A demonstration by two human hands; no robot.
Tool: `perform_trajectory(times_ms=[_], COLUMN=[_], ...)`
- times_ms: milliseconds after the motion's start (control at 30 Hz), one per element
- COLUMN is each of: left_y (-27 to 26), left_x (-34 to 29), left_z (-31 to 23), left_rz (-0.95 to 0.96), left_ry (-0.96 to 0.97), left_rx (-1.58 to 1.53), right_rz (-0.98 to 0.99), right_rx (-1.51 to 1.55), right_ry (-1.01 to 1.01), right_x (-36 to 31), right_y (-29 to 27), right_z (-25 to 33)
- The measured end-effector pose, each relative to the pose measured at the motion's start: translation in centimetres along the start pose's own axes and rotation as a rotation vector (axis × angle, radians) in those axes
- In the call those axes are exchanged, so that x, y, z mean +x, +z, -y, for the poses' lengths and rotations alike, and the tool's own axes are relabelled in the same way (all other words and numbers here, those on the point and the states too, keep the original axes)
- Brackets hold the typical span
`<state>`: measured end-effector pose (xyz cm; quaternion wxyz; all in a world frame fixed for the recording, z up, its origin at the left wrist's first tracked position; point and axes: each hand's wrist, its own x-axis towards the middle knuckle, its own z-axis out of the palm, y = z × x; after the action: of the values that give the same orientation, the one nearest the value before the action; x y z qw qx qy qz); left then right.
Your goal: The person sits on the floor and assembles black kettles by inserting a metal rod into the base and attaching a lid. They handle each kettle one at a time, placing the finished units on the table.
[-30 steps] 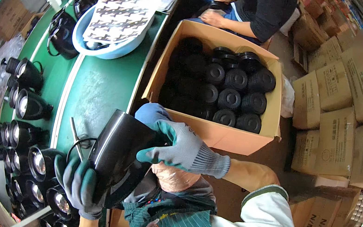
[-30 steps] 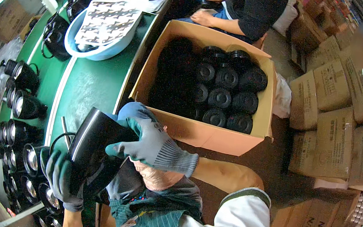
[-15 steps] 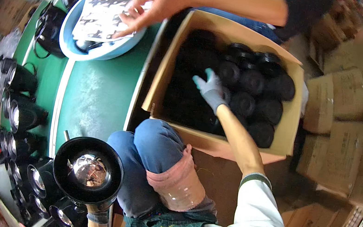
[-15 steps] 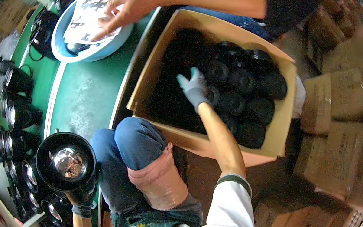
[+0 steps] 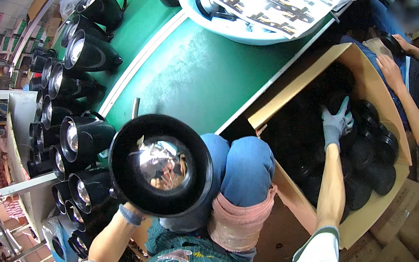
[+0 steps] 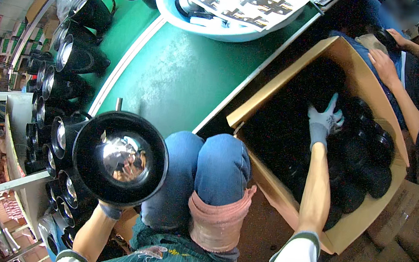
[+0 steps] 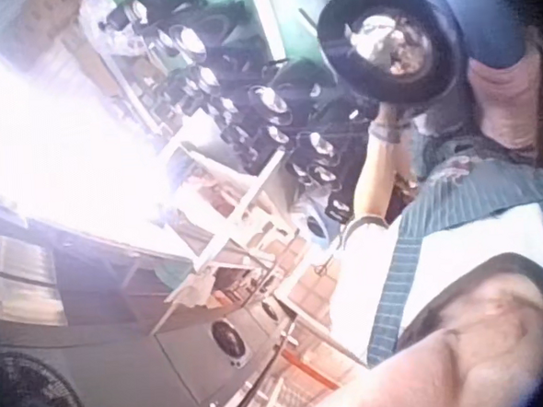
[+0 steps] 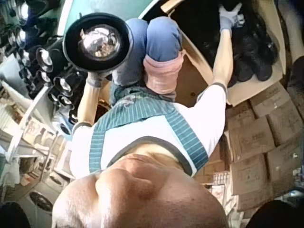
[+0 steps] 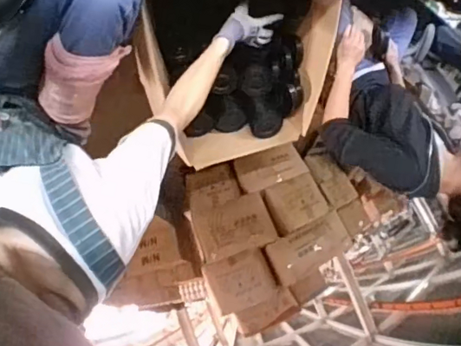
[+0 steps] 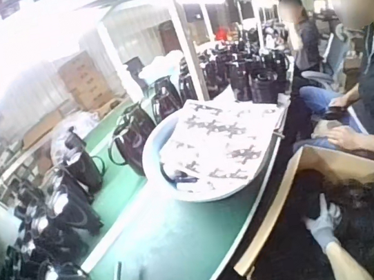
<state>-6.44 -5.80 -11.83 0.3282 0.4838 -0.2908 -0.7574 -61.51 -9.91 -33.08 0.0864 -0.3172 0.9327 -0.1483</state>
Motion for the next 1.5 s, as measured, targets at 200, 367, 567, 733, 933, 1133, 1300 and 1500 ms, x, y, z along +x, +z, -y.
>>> perform_trajectory(times_ms=[200, 367, 567, 733, 933, 1133, 1300, 1500], left_y=[0.8, 0.6, -0.5, 1.5, -1.4, -1.8, -0.2, 1.7], left_x=[-0.4, -2.5, -6.4, -9.0, -9.1, -10.5, -10.1, -10.7], left_z=[0.2, -0.7, 0.0, 0.5, 0.7, 0.5, -3.1, -7.0], left_rz=[0.107, 0.277, 0.458, 0.485, 0.655, 0.330, -0.117, -0.020], left_ry=[0.066, 0.072, 0.081, 0.107, -0.184, 0.204, 0.978, 1.424], left_rx=[-0.001, 0.048, 0.078, -0.026, -0.194, 0.093, 0.844, 1.098], right_rz=[0.606, 0.574, 0.513, 0.495, 0.496, 0.533, 0.881, 0.890], right_rx=[1.449, 1.076, 1.027, 0.928, 0.920, 0.983, 1.255, 1.041], right_ry=[-0.618, -1.203, -1.307, -1.392, -1.381, -1.047, -0.286, -0.367], right_x=[-18.7, -26.3, -32.2, -34.7, -36.5, -38.4, -38.5, -37.5], right_y=[-17.7, -24.5, -26.0, -27.5, -27.4, -27.4, -24.5, -26.0], right_z=[12.3, 15.7, 14.1, 12.9, 12.3, 11.5, 10.4, 10.1])
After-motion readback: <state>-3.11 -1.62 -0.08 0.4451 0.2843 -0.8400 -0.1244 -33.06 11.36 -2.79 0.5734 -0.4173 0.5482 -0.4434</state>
